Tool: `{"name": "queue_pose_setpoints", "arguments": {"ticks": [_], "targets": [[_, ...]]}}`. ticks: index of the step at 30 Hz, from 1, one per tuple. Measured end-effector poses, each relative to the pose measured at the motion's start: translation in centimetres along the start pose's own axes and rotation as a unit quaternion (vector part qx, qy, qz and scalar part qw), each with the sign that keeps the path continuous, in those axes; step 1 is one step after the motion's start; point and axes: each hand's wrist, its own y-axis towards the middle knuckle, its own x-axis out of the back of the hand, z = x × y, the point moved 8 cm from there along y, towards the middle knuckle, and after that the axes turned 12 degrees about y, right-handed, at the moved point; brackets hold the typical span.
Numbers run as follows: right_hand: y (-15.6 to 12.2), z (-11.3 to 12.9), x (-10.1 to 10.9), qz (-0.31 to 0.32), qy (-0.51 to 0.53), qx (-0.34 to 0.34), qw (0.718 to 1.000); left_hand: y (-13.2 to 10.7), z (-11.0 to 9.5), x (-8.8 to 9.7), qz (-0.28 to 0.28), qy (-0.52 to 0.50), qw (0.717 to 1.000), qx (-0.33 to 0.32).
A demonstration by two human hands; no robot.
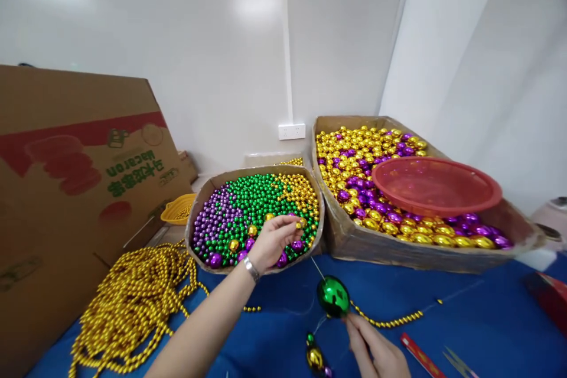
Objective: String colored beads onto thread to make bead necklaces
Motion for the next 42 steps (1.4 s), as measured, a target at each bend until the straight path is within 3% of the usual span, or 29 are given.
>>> {"name": "queue_pose_setpoints", "arguments": {"ticks": [3,5,9,14,19,22,24,27,30,33,36,39,42], "targets": [[0.2,0.5,-0.5,0.015,-0.021,0.018,1.000,-3.5,1.0,-1.0,0.022,-0.277,0.959,0.063],[0.2,0.7,-0.9,0.023,-0.031,0.022,0.999,-4.7,1.3,-1.7,0.035,-0.338,0.936,0.088],[-0.1,0.8,-1.1,0.023,-0.043,0.035,0.998,-5.8,1.9,-2.3,0.036,-0.362,0.925,0.109],[-0.5,0.6,-1.1,0.024,-0.048,0.031,0.998,-6.3,1.8,-2.3,0.036,-0.330,0.938,0.104],[-0.8,0.3,-1.1,0.032,-0.071,0.022,0.997,-6.9,0.0,-1.6,0.024,-0.183,0.982,0.033],[-1.0,-0.8,-1.5,0.053,-0.071,-0.041,0.995,-7.6,-0.6,-2.8,0.047,-0.144,0.988,0.010],[-1.4,-1.6,-1.9,0.069,-0.070,-0.083,0.992,-8.1,0.1,-4.1,0.058,-0.140,0.988,0.026],[-2.3,-2.6,-2.5,0.093,-0.073,-0.106,0.987,-9.1,1.6,-5.6,0.059,-0.111,0.991,0.045],[-3.0,-3.5,-2.1,0.108,-0.079,-0.111,0.985,-9.8,1.6,-6.4,0.066,-0.037,0.997,0.010],[-2.7,-3.7,-0.6,0.093,-0.094,-0.117,0.984,-10.1,-0.3,-6.6,0.082,0.038,0.995,-0.030],[-1.5,-2.4,0.5,0.080,-0.086,-0.112,0.987,-9.8,-3.5,-6.5,0.085,0.054,0.992,-0.077],[-0.1,-0.2,0.0,0.095,-0.039,-0.075,0.992,-9.4,-6.4,-6.6,0.087,0.031,0.990,-0.111],[0.2,0.9,-0.6,0.108,0.000,-0.057,0.992,-9.3,-7.0,-6.7,0.082,-0.006,0.991,-0.102]]}}
